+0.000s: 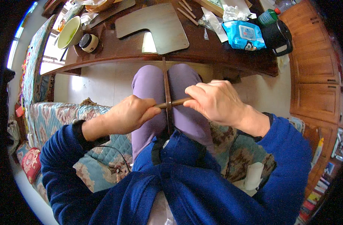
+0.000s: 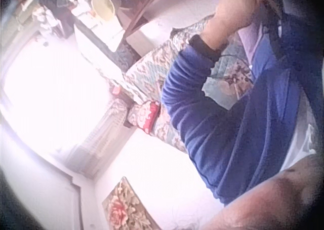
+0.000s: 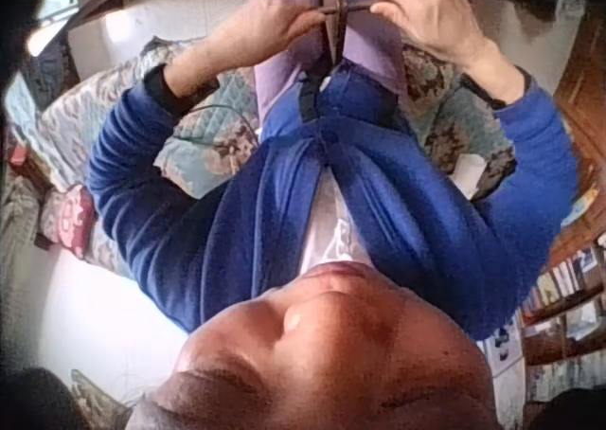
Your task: The person joins two short wooden dowels using a metal connector, then inserts the assembled dowel into a pre-drilled hole in a flat wooden piece. They repeat the process with a second dowel and a second wooden piece, aligning and inserting each dowel into its corresponding hole.
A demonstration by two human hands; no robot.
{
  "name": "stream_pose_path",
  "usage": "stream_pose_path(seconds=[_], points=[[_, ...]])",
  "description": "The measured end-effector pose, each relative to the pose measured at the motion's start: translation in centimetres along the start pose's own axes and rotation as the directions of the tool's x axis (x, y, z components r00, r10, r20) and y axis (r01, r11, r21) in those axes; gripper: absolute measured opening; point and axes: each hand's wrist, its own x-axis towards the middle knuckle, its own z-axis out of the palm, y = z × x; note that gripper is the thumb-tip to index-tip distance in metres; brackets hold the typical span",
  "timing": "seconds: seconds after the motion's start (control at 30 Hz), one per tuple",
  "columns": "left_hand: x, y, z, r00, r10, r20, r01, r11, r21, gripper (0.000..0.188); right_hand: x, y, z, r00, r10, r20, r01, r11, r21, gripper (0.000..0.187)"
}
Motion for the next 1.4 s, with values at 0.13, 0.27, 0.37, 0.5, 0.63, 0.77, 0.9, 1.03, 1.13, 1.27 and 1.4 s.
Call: stream_pose_path(seconds=[0.13,0.27,0.37,0.5,0.63,0.77,0.9,1.03,1.13,1.27,1.4], points=[[1.2,-0.6,-1.0,0.95,0.011,0.311,0.178,0.799,-0.575,0.045,0.0,0.8,0.2,0.972,-0.235,-0.016,0.222,0.936,-0.274,0.028],[0.5,0.2,-0.3,0.999,0.039,0.033,-0.031,0.979,-0.203,0.04,-0.3,0.9,1.4,0.989,-0.144,-0.009,0.143,0.986,-0.081,0.025],[-0.3,0.3,-0.2,0.995,0.079,-0.066,-0.062,0.972,0.228,0.033,-0.5,0.0,1.7,0.971,0.088,0.221,-0.159,0.931,0.329,0.032],[-0.3,0.2,-0.2,0.924,0.344,-0.165,-0.243,0.864,0.44,0.03,0.2,0.1,0.8,0.624,0.127,0.771,-0.743,0.401,0.536,0.039],[-0.2,0.5,0.0,0.96,0.206,-0.19,-0.14,0.94,0.312,0.033,0.6,0.3,0.5,0.87,0.198,0.452,-0.424,0.769,0.479,0.035],[0.2,0.2,-0.4,0.996,0.035,0.08,-0.006,0.944,-0.329,0.04,0.2,0.1,1.0,0.985,-0.155,-0.077,0.146,0.983,-0.112,0.028],[0.5,0.3,-0.5,0.993,0.052,0.109,-0.002,0.912,-0.411,0.044,-0.1,-0.1,1.2,0.981,-0.193,-0.018,0.184,0.957,-0.224,0.029],[0.0,1.3,-0.6,1.0,-0.013,0.027,0.011,0.997,0.071,0.041,-0.6,-0.4,1.4,0.997,-0.037,0.062,0.038,0.999,-0.016,0.034],[0.0,1.7,-0.9,0.998,0.049,-0.042,-0.034,0.956,0.292,0.036,-1.4,-0.6,1.7,0.978,0.111,0.176,-0.152,0.959,0.239,0.035],[0.5,1.0,-1.0,0.931,0.334,-0.147,-0.228,0.848,0.478,0.03,-1.8,-0.5,2.0,0.9,0.214,0.381,-0.398,0.759,0.515,0.036],[1.0,-0.3,-0.4,0.835,0.515,-0.195,-0.33,0.751,0.572,0.026,-0.2,0.1,1.3,0.674,0.114,0.73,-0.698,0.422,0.579,0.041]])
